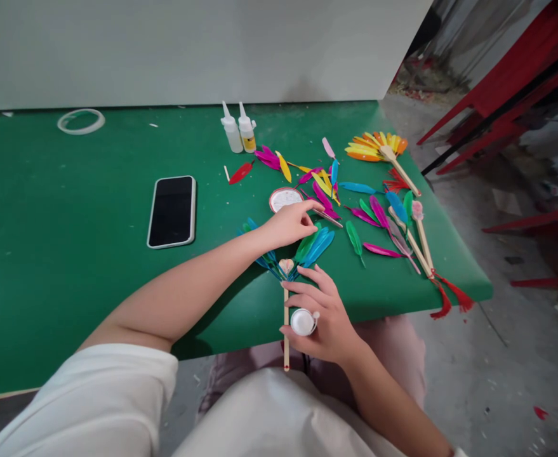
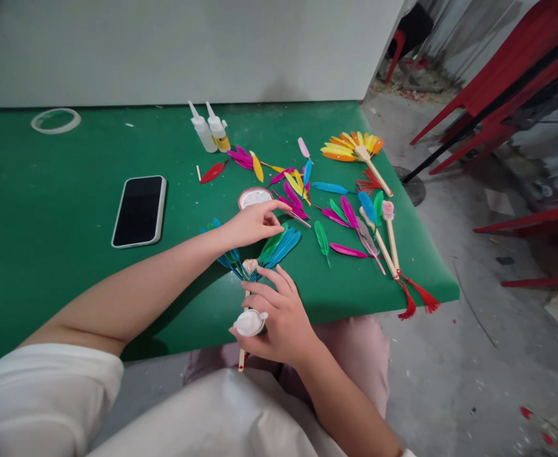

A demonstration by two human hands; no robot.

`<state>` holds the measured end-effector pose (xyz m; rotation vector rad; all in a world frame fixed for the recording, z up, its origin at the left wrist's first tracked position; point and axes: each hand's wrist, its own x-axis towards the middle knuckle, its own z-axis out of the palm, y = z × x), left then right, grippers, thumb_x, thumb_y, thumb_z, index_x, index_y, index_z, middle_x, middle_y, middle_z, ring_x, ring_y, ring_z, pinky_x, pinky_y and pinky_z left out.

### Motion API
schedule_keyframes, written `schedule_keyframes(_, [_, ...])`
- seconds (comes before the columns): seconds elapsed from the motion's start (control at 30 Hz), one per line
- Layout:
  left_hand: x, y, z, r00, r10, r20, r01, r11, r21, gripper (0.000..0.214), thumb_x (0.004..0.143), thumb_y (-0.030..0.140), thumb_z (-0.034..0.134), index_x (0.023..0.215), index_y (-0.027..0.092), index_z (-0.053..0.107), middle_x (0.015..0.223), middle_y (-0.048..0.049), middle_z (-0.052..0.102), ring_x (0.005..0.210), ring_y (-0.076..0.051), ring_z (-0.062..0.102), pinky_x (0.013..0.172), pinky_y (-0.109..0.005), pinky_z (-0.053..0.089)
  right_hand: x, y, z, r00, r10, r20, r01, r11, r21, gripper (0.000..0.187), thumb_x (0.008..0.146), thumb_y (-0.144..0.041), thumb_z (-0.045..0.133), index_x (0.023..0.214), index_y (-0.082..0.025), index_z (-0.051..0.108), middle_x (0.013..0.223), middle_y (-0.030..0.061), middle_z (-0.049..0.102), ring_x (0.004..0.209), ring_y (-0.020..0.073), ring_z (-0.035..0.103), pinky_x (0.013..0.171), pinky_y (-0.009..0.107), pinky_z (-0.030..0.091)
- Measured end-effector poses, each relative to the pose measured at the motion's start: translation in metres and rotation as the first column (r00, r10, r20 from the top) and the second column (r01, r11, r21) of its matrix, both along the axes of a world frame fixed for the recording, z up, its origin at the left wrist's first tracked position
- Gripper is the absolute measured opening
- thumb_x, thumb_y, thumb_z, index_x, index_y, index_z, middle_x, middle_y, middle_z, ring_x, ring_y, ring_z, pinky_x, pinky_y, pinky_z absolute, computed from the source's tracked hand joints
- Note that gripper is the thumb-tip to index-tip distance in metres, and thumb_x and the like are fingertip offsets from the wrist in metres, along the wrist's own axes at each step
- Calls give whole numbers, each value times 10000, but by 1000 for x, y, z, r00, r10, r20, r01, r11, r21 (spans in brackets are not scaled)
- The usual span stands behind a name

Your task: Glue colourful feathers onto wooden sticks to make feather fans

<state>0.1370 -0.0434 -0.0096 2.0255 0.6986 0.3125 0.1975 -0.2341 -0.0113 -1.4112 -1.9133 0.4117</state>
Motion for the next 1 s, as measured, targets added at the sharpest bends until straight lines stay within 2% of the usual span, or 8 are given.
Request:
schedule_keyframes(0.13, [1,-1,1,1000,4,-6,-4,1000,0,395,714,120,582,1105,168,549,651,16,620,594,-110,566,589,-233,416,1,-1,0,997,-47,-57,47,999,-4,247,714,-394,594,883,-216,569,1097,30,654,1219,262,433,1058,468,269])
schedule_keyframes(0.3, [1,-1,0,1000,11,-13,-11,1000,1,392,714,119,584,1102,165,550,654,15,625,588,-109,569,588,-231,417,-1,0,-1,995,-84,46,88,992,-88,285,729,-422,568,925,-215,575,1243,30,579,1293,291,345,1087,499,171])
schedule_keyframes(0.63, [1,-1,0,1000,8,-6,-8,1000,3,381,718,127,573,1097,165,553,656,13,621,601,-112,568,589,-232,413,-7,5,3,988,-122,90,133,982,-131,257,743,-428,568,886,-215,578,1149,17,633,1245,296,389,1086,548,85])
schedule_keyframes(1.0, [-1,-1,-4,1000,12,20,-12,1000,-12,417,736,152,565,1150,176,519,664,16,613,612,-109,561,610,-239,427,-4,5,0,993,-115,19,116,983,-140,211,740,-392,583,853,-214,563,1121,27,645,1218,289,413,1081,558,96])
